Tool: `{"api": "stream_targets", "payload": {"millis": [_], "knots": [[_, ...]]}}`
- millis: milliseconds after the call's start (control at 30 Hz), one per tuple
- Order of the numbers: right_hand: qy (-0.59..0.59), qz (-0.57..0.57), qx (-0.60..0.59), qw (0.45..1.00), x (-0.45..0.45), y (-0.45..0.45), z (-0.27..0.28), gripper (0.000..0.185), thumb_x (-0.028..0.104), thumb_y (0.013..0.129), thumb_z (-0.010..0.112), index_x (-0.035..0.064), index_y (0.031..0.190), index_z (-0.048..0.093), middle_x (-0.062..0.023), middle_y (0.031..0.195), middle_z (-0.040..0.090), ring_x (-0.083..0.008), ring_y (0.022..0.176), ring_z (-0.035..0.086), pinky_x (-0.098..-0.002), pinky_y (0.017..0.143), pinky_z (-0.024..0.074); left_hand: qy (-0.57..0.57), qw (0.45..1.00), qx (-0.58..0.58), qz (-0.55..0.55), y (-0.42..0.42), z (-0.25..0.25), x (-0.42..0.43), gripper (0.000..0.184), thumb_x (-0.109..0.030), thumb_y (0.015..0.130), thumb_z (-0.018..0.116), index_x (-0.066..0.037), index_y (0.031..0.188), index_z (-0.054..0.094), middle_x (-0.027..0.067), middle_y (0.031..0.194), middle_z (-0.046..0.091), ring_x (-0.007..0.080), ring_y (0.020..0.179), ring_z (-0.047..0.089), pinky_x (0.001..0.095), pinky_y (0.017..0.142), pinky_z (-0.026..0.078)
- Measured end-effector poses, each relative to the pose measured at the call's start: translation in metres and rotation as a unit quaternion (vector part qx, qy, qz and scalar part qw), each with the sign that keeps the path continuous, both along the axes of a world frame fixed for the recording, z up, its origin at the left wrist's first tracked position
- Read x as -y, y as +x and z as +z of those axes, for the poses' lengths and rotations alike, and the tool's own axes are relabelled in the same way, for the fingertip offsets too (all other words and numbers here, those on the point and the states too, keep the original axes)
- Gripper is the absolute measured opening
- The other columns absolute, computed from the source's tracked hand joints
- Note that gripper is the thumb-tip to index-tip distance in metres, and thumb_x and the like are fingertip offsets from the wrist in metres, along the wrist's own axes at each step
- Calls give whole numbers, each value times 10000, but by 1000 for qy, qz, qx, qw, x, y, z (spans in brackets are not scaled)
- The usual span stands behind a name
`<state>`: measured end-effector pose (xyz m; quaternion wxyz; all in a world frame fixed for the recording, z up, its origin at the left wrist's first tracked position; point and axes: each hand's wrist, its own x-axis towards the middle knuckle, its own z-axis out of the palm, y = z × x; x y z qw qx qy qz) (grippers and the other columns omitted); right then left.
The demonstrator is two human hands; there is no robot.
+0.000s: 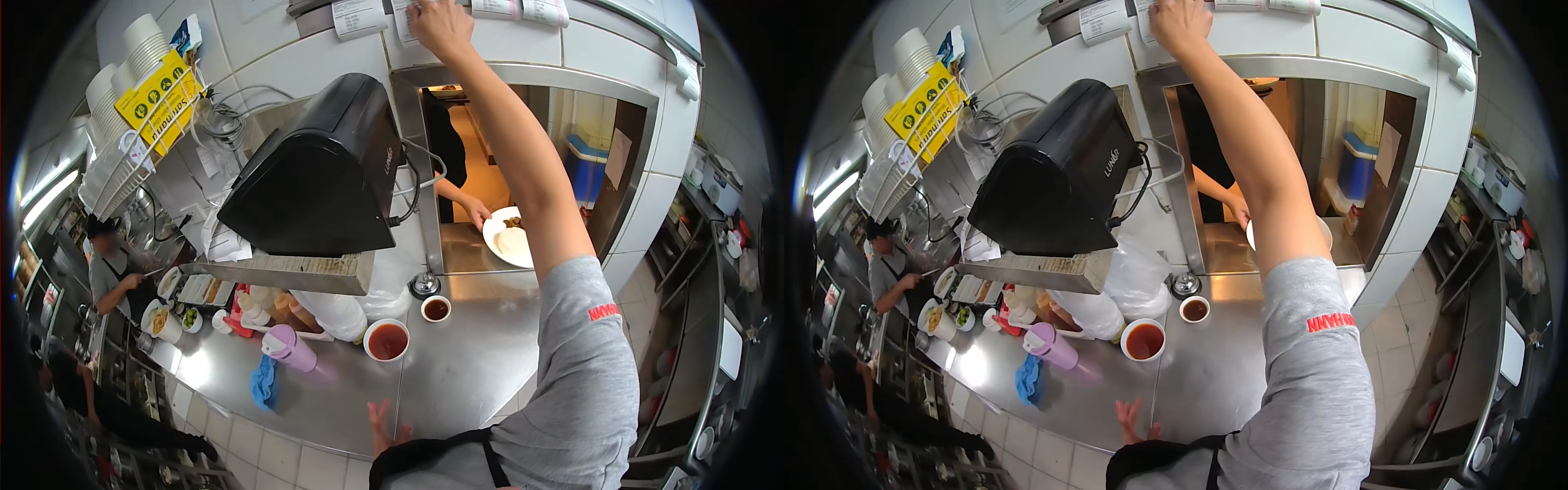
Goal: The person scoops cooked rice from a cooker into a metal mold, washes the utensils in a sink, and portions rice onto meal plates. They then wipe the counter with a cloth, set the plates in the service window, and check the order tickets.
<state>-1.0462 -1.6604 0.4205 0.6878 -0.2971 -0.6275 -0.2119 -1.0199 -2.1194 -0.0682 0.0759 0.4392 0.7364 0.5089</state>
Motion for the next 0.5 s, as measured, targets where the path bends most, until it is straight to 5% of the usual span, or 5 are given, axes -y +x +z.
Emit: {"api": "stream_targets", "payload": {"millis": [100, 233, 367, 433, 500], "knots": [[-60, 46, 32, 997, 2, 7, 9, 393, 223, 768, 600, 162, 1148, 519, -219, 1095, 463, -354, 807, 565, -452, 623, 479, 18, 1000, 11, 3, -2, -5, -1, 861, -78, 685, 663, -46, 1356, 124, 220, 1314, 345, 358, 1273, 260, 431, 1031, 210], [133, -43, -90, 986, 3, 27, 6, 401, 257, 689, 687, 116, 1040, 552, -154, 1124, 462, -303, 858, 537, -403, 677, 467, 36, 998, 47, 18, 0, -2, -1, 835, -109, 696, 675, -35, 1352, 165, 212, 1287, 381, 365, 1265, 275, 427, 1026, 225], [105, -100, -39, 989, -37, 53, 3, 184, 136, 689, 628, 69, 850, 570, -109, 892, 563, -290, 830, 539, -380, 656, 461, 68, 997, 10, -19, -5, -16, -3, 694, -108, 707, 654, -55, 1311, 318, 226, 1289, 376, 367, 1265, 276, 435, 1011, 256], [99, -70, 13, 992, -54, 60, -5, 130, 108, 697, 600, 66, 816, 569, -98, 819, 577, -279, 803, 549, -374, 643, 462, 18, 994, -89, -56, -5, 6, -14, 609, -103, 724, 631, -65, 1280, 386, 238, 1289, 374, 373, 1261, 280, 436, 1004, 271], [136, -95, 30, 986, -61, 67, -6, 107, 105, 706, 589, 68, 806, 576, -98, 797, 578, -267, 780, 558, -370, 638, 466, -38, 994, -31, -98, 5, 44, -29, 563, -79, 738, 608, -61, 1263, 405, 226, 1279, 396, 347, 1248, 317, 409, 1006, 272]]}}
